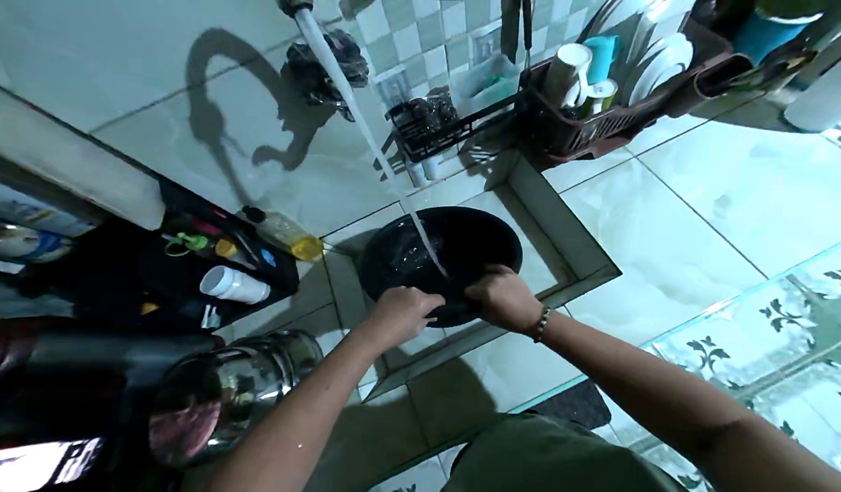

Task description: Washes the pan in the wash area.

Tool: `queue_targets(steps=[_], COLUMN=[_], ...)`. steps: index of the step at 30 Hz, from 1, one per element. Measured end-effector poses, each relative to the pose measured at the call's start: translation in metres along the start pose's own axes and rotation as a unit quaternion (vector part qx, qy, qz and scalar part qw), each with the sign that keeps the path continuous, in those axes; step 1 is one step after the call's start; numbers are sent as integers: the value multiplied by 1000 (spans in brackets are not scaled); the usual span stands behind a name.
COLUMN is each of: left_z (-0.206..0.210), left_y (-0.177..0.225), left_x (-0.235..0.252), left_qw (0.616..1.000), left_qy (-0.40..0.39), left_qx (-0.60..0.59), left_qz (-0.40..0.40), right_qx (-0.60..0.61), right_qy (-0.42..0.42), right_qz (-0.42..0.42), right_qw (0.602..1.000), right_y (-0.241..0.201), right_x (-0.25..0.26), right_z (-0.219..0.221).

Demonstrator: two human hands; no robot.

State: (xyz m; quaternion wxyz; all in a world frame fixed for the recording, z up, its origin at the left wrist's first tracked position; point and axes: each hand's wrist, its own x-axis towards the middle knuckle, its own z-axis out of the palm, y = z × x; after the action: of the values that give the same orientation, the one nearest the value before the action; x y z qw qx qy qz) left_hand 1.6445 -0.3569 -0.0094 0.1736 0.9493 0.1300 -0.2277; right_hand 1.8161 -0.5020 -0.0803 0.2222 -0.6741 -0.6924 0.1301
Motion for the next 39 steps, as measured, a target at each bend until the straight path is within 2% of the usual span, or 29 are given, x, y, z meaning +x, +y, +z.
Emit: queue_targets(steps=[3, 5, 7, 9, 13, 15, 17, 21, 24, 28, 30, 33, 36, 39], left_z=[-13, -26, -40, -49, -57, -61, -68, -84, -86, -80, -78, -79, -82, -86], left_y=[-6, -13, -23, -31, -38, -40, -39, -35, -35, -37, -39, -41, -39, -36], left_x=[3, 8, 21, 38, 68, 77, 81, 84, 81, 76, 74, 76, 76, 71], left_qw=[997, 978, 939, 882, 754, 716, 697, 677, 700, 694, 695, 699, 707, 713], left_qy=[38, 63, 124, 192, 257, 281, 296, 303, 286, 274, 267, 264, 260, 256], left_qx=[-68, -201, -320, -422, -585, -620, -637, -654, -638, -649, -651, -648, -642, -641], left_qz=[7, 4, -19, -86, -152, -153, -149, -148, -148, -151, -147, -145, -138, -120], right_qx=[37, 29, 10, 0, 22, 67, 112, 168, 198, 278, 316, 378, 424, 463], right_qy=[-98, -142, -188, -211, -134, -89, -46, 37, 91, 158, 183, 190, 162, 124], right_qz=[27, 39, 41, 37, 92, 141, 171, 232, 285, 375, 415, 430, 436, 425], right_qw=[994, 989, 981, 977, 986, 984, 978, 957, 933, 870, 833, 798, 778, 768], right_y=[5, 8, 8, 6, 12, 29, 53, 109, 122, 130, 129, 120, 100, 60], right_x=[2, 2, 5, 13, 45, 65, 80, 92, 86, 65, 54, 44, 51, 70], right_z=[-27, -34, -35, -30, -25, -37, -51, -72, -90, -109, -116, -117, -105, -85])
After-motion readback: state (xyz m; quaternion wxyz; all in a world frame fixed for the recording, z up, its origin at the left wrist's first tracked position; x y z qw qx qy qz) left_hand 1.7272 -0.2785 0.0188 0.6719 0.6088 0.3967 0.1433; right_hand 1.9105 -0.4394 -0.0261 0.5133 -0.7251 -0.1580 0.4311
